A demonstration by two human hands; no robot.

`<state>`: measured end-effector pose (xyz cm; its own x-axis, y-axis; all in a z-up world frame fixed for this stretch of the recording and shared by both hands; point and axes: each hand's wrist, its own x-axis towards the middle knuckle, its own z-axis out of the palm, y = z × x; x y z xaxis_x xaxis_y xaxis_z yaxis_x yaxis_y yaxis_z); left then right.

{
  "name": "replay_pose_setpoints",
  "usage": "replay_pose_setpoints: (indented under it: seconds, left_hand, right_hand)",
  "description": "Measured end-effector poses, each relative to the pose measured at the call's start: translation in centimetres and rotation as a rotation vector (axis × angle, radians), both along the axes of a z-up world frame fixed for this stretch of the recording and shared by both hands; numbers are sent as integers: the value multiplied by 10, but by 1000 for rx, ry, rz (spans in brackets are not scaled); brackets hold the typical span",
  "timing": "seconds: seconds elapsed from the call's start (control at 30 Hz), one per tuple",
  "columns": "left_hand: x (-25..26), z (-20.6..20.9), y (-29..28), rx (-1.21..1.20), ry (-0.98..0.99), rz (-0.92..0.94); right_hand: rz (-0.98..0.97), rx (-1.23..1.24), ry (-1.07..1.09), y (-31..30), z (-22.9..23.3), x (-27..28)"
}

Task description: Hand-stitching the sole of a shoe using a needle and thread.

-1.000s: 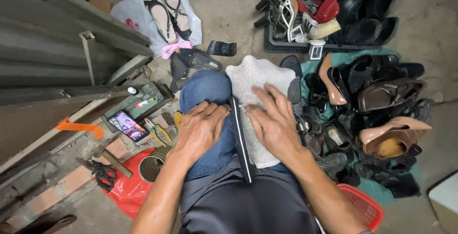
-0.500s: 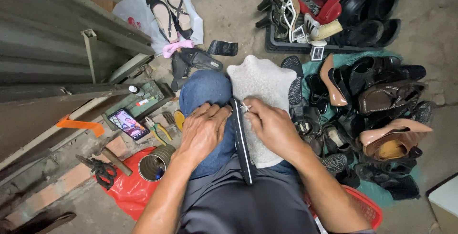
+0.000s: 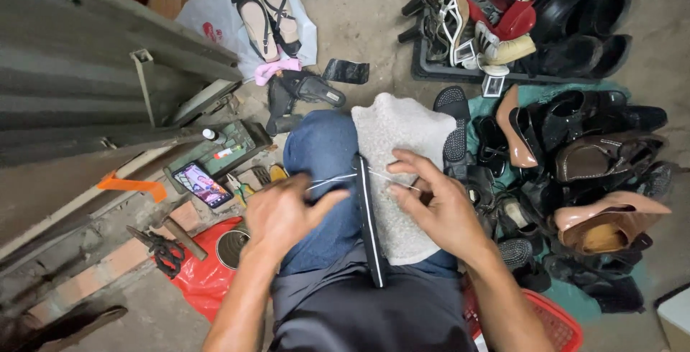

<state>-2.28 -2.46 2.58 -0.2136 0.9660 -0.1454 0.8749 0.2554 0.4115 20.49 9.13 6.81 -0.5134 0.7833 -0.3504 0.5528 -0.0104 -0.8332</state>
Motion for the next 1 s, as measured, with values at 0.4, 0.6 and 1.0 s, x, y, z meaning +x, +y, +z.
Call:
replay_pose_setpoints:
  seconds: [0.4, 0.6, 1.0]
  left_hand:
    - [3, 0, -13, -112, -397, 397]
    - [19, -11, -3, 55, -677, 405]
    - [27, 14, -8, 21, -700, 162]
  right_hand:
    - [279, 41, 149, -4, -2, 20]
    - [47, -210, 741, -14, -19, 37]
    - [157, 313, -164, -47, -30, -16]
